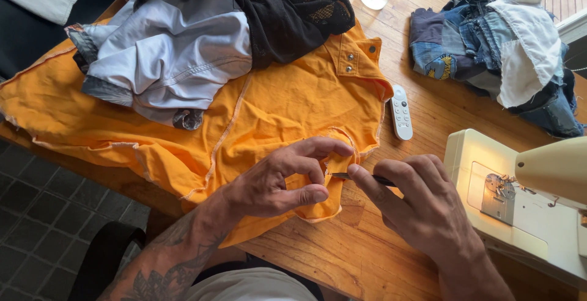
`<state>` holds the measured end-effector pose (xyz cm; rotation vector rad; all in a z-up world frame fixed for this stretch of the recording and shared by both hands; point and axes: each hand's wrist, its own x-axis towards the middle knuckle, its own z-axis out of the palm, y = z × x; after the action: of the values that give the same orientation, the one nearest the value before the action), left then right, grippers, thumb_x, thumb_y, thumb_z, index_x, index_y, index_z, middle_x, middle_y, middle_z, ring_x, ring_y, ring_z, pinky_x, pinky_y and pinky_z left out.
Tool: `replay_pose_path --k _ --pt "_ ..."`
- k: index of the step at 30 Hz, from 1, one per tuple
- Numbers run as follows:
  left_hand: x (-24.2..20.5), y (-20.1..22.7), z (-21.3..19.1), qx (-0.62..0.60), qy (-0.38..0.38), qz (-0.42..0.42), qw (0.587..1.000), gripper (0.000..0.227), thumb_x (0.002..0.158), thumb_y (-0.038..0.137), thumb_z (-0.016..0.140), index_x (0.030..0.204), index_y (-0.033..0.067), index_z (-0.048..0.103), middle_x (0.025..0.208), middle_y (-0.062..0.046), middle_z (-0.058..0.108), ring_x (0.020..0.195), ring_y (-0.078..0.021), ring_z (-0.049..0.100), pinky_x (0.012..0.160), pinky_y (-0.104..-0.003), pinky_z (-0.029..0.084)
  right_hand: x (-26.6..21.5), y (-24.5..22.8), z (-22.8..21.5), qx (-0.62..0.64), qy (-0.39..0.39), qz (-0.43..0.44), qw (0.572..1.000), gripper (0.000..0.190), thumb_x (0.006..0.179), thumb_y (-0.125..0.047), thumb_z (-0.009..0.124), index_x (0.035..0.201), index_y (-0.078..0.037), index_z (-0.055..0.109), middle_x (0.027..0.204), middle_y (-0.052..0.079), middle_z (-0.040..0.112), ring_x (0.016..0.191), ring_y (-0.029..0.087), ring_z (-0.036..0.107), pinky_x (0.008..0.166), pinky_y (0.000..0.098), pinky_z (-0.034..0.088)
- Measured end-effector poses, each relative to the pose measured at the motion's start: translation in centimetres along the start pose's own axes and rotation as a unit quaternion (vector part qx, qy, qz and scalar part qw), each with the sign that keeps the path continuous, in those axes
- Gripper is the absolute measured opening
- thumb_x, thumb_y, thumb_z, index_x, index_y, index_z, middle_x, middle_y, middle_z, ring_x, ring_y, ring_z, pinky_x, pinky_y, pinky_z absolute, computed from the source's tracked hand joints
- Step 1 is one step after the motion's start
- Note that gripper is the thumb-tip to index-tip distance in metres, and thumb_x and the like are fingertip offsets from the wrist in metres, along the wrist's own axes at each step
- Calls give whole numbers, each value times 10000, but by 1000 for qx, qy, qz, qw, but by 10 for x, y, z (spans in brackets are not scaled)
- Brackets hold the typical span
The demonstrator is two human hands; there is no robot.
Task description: The person uses a pair of scissors to cut the hem and edges of a yellow shirt laid out on a wooden table. They carefully trim the fabric along the seams while other garments and a sewing machine are visible nearby.
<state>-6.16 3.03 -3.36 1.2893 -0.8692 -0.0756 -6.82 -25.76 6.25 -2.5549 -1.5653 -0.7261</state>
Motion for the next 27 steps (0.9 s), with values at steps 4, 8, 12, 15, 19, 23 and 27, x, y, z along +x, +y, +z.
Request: replay_pose_path --k 4,8,12,15,19,23,27 --pt "-1 -2 0 3 -1 5 1000 219 1190 278 690 1025 134 705 1674 -174 615 1574 -303 609 1311 -448 488 4 0 2 6 1 -11 1000 298 1181 -39 688 1456 -79 797 1201 77 667 951 275 610 852 433 494" --pt "-1 -3 0 5 -6 11 1000 212 1195 269 683 1032 134 702 1678 -181 607 1602 -327 597 1358 -471 475 3 0 2 11 -8 -15 1000 317 1193 -37 654 1484 -74 774 1200 73 656 955 271 608 870 433 503" --pt "0 -2 0 5 -8 7 1000 205 1194 257 685 1033 132 703 1681 -176 611 1593 -309 598 1347 -453 472 4 -2 4 -7 -10 -22 1000 314 1199 -70 663 1495 -92 766 1197 74 659 940 272 612 858 431 509" --pt "-1 -3 0 13 -13 7 1000 206 1192 263 686 1035 131 706 1696 -181 605 1600 -311 601 1364 -452 463 2 -2 9 -4 -2 -22 1000 289 1202 -89 664 1470 -101 774 1185 54 675 914 251 601 827 417 482" --pt "-1 -1 0 -6 -10 5 1000 203 1191 271 696 1051 127 727 1694 -178 603 1618 -309 586 1381 -456 455 2 -2 8 3 12 -21 1000 281 1192 -75 669 1447 -91 787 1175 58 665 903 260 593 812 416 470" --pt "-1 1 -1 -16 -11 8 1000 220 1197 287 689 1059 122 732 1684 -176 600 1590 -304 597 1361 -458 474 4 -1 -2 15 -1 -11 1000 306 1178 -25 699 1473 -57 774 1210 91 655 947 282 601 863 440 512" --pt "-1 0 0 6 -14 1 1000 202 1182 273 707 1053 120 736 1686 -181 613 1589 -307 604 1337 -445 471 6 -2 2 23 13 -14 1000 278 1169 -61 746 1443 -43 785 1170 83 654 934 274 608 858 426 510"
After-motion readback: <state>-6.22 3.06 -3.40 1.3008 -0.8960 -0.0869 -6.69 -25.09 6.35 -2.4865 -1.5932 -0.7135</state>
